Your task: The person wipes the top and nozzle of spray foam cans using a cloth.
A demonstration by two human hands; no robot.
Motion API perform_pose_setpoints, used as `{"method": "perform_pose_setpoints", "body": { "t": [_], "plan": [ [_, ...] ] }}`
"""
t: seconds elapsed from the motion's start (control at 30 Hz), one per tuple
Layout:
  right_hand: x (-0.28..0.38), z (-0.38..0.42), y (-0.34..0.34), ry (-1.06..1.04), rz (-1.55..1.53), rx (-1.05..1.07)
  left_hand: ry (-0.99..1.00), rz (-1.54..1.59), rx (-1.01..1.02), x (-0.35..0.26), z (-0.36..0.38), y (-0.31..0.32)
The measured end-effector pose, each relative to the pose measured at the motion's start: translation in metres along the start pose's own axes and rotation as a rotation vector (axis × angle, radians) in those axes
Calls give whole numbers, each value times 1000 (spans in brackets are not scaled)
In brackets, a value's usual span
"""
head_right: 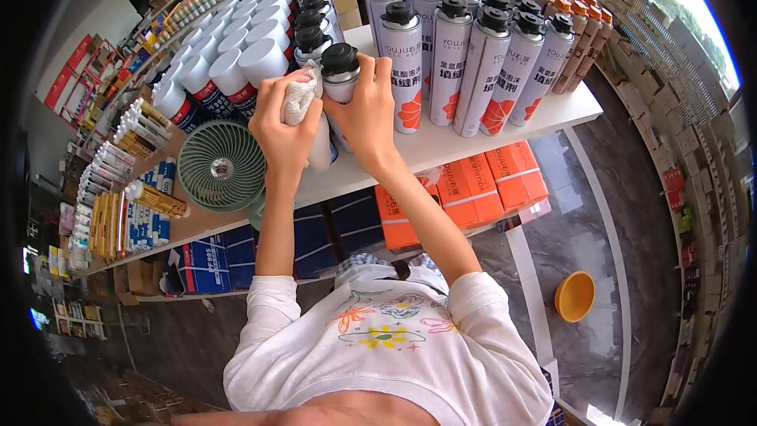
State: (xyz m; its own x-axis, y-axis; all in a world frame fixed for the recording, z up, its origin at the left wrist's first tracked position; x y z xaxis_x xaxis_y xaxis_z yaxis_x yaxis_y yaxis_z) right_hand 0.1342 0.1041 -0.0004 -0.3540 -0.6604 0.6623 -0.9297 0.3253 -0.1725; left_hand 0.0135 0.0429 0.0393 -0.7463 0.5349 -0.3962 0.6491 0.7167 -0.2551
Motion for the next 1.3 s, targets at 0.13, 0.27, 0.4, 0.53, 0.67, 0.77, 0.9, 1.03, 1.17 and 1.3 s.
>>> {"method": "perform_pose_setpoints", "body": {
  "t": [0.13,0.27,0.4,0.53,0.67,0.77,0.9,1.03,1.17,1.3],
  "plan": [
    [0,0,-1,-22,13,-2,2,25,5,-10,-5,3],
    [-3,-3,1,14,15,7,38,-52,50,-17,-6,9],
    [2,0,1,4,24,11,173,-67,93,-17,-8,7],
    [3,0,2,22,-8,31,314,-164,155,-17,-5,9],
    [-2,0,3,-21,68,5,436,-213,190,-19,-4,11],
    [-3,0,3,-27,1,40,527,-159,244,-26,4,21],
    [-4,-1,-2,-37,39,51,422,24,196,-21,-2,15],
    [-2,-3,3,-30,69,-9,279,81,14,-13,-4,-11],
    [0,-1,4,-33,64,-8,190,63,9,-2,-6,-9],
    [-1,1,6,-40,76,-2,166,39,51,-6,-8,5]
  ]
}}
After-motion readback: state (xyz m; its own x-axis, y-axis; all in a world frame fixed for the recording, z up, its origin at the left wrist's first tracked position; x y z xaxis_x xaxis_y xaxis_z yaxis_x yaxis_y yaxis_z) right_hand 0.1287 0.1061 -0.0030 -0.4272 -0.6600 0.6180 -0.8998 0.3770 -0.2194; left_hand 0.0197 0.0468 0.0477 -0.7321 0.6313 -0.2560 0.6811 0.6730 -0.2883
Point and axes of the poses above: each hand's wrist, its own z-axis away from the middle knuckle, its own y-axis out of the palm, x = y × z, the point moved 5 cm from there along -z, towards the middle knuckle
